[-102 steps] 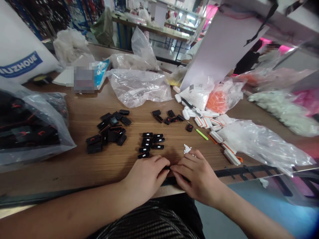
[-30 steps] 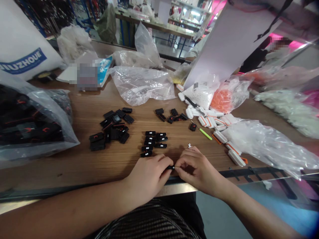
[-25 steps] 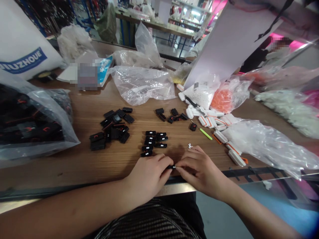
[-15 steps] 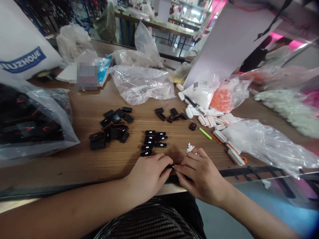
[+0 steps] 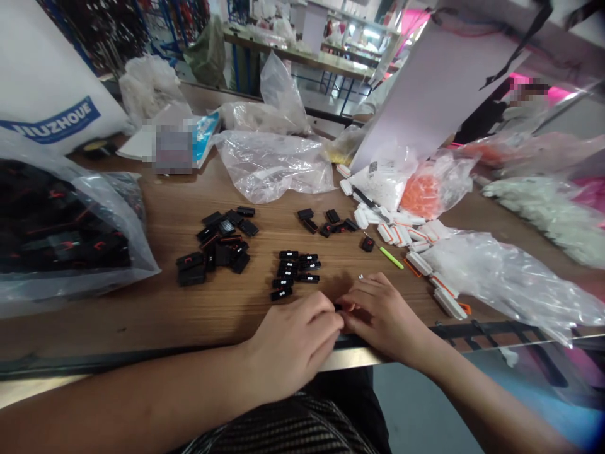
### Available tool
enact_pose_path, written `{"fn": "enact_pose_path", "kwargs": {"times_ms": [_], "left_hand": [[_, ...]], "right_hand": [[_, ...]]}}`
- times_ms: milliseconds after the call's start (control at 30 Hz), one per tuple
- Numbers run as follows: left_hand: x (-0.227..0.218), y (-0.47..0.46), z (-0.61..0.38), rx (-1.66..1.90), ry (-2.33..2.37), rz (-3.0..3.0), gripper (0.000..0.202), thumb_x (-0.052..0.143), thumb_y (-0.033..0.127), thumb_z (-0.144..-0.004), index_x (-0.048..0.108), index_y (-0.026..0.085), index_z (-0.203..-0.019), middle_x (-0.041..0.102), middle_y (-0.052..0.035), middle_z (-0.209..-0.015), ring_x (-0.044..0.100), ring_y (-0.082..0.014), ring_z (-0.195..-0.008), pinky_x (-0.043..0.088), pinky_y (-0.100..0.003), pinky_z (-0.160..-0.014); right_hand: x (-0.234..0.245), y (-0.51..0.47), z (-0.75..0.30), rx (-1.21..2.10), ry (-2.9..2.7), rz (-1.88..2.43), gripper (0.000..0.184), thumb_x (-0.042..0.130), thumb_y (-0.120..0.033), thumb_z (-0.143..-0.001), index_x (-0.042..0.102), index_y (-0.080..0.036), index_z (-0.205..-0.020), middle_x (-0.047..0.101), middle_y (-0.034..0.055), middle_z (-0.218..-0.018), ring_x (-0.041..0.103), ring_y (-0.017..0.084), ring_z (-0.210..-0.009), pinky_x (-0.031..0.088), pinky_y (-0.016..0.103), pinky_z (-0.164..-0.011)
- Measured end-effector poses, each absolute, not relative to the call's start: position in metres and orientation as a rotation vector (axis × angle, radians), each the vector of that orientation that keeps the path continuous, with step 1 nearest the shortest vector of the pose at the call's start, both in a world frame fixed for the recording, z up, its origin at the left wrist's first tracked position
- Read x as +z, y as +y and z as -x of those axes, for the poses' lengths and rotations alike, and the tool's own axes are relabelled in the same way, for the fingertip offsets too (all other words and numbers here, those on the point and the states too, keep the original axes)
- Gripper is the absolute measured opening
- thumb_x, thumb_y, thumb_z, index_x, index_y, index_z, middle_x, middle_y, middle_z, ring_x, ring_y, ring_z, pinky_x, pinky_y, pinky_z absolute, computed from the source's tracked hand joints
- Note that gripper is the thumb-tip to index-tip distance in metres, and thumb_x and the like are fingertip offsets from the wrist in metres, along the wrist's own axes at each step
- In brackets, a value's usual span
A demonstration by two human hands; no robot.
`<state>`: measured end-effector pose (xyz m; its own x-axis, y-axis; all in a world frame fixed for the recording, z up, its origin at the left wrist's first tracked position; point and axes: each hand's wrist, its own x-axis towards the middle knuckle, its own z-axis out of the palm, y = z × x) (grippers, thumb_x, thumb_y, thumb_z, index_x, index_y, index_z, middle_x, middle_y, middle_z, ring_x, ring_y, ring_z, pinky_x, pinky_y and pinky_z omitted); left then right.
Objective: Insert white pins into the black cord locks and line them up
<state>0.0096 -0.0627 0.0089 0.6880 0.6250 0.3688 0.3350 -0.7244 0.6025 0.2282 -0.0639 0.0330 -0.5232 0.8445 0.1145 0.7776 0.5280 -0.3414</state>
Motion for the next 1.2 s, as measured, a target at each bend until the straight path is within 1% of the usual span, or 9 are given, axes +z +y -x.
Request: {"fn": "enact_pose_path", "kwargs": {"times_ms": [167, 267, 433, 567, 633, 767, 933, 1067, 1200], "left_hand": [[0.009, -0.071, -0.008, 0.899, 0.425, -2.601, 0.021, 0.047, 0.022, -0.097, 0.063, 0.018, -0.084, 0.058, 0.0013, -0.072, 0.053, -0.0125, -0.062, 0.042, -0.029, -0.057], [0.006, -0.071, -0.009, 0.892, 0.444, -2.617, 0.020, 0.048, 0.022, -0.096, 0.063, 0.019, -0.084, 0.058, 0.0023, -0.069, 0.053, -0.0124, -0.060, 0.039, -0.030, -0.055], [0.003, -0.070, -0.010, 0.872, 0.468, -2.603, 0.018, 0.047, 0.023, -0.096, 0.063, 0.021, -0.087, 0.060, 0.0030, -0.071, 0.055, -0.0116, -0.059, 0.041, -0.030, -0.056], [0.003, -0.069, -0.009, 0.833, 0.488, -2.568, 0.016, 0.049, 0.022, -0.096, 0.063, 0.021, -0.088, 0.062, 0.0035, -0.074, 0.056, -0.0105, -0.060, 0.042, -0.028, -0.057], [0.003, -0.068, -0.009, 0.818, 0.500, -2.545, 0.015, 0.050, 0.021, -0.095, 0.063, 0.021, -0.088, 0.063, 0.0039, -0.075, 0.057, -0.0107, -0.061, 0.042, -0.028, -0.058], [0.004, -0.066, -0.009, 0.805, 0.508, -2.516, 0.014, 0.051, 0.021, -0.094, 0.063, 0.020, -0.085, 0.064, 0.0041, -0.074, 0.057, -0.0111, -0.061, 0.042, -0.028, -0.060], [0.005, -0.064, -0.009, 0.790, 0.575, -2.470, 0.015, 0.051, 0.022, -0.095, 0.063, 0.021, -0.086, 0.063, 0.0034, -0.074, 0.059, -0.0123, -0.063, 0.043, -0.028, -0.062], [0.003, -0.062, -0.011, 0.707, 0.673, -2.421, 0.016, 0.051, 0.021, -0.095, 0.064, 0.019, -0.084, 0.063, 0.0016, -0.075, 0.060, -0.0142, -0.067, 0.047, -0.029, -0.065], [0.001, -0.058, -0.013, 0.584, 0.781, -2.341, 0.006, 0.058, 0.018, -0.092, 0.062, 0.018, -0.087, 0.065, -0.0003, -0.085, 0.063, -0.0169, -0.075, 0.051, -0.030, -0.071]], "right_hand": [[0.027, -0.048, -0.210, 0.192, -2.518, 1.285, 0.011, 0.059, -0.020, -0.091, 0.070, -0.019, -0.089, 0.071, 0.0029, -0.076, 0.061, 0.018, -0.075, 0.035, 0.036, -0.080], [0.028, -0.046, -0.197, 0.095, -2.531, 1.243, 0.015, 0.057, -0.022, -0.094, 0.072, -0.017, -0.091, 0.070, 0.0037, -0.073, 0.062, 0.019, -0.073, 0.036, 0.038, -0.082], [0.040, -0.016, -0.211, 0.155, -2.435, 1.341, 0.016, 0.058, -0.027, -0.093, 0.073, -0.021, -0.094, 0.072, 0.0020, -0.077, 0.063, 0.017, -0.071, 0.040, 0.035, -0.079], [0.040, 0.040, -0.241, -0.044, -2.420, 1.625, 0.026, 0.053, -0.017, -0.088, 0.073, -0.018, -0.105, 0.071, 0.0090, -0.107, 0.065, 0.021, -0.089, 0.045, 0.035, -0.084], [0.036, 0.063, -0.250, -0.080, -2.476, 1.699, 0.030, 0.054, -0.016, -0.086, 0.072, -0.017, -0.110, 0.070, 0.0094, -0.113, 0.065, 0.022, -0.091, 0.045, 0.034, -0.085], [0.032, 0.076, -0.252, -0.057, -2.560, 1.701, 0.029, 0.056, -0.018, -0.084, 0.074, -0.015, -0.106, 0.072, 0.0099, -0.105, 0.065, 0.023, -0.092, 0.045, 0.035, -0.086], [0.039, 0.042, -0.244, 0.056, -2.615, 1.716, 0.021, 0.059, -0.028, -0.085, 0.077, -0.022, -0.094, 0.073, 0.0063, -0.096, 0.067, 0.021, -0.083, 0.045, 0.031, -0.073], [0.046, -0.005, -0.229, 0.263, -2.592, 1.748, 0.025, 0.060, -0.028, -0.084, 0.073, -0.024, -0.106, 0.075, 0.0021, -0.089, 0.066, 0.019, -0.073, 0.041, 0.029, -0.063], [0.045, -0.042, -0.214, 0.417, -2.534, 1.811, 0.014, 0.058, -0.025, -0.086, 0.072, -0.023, -0.083, 0.073, 0.0008, -0.074, 0.063, 0.016, -0.061, 0.034, 0.027, -0.055]]}}
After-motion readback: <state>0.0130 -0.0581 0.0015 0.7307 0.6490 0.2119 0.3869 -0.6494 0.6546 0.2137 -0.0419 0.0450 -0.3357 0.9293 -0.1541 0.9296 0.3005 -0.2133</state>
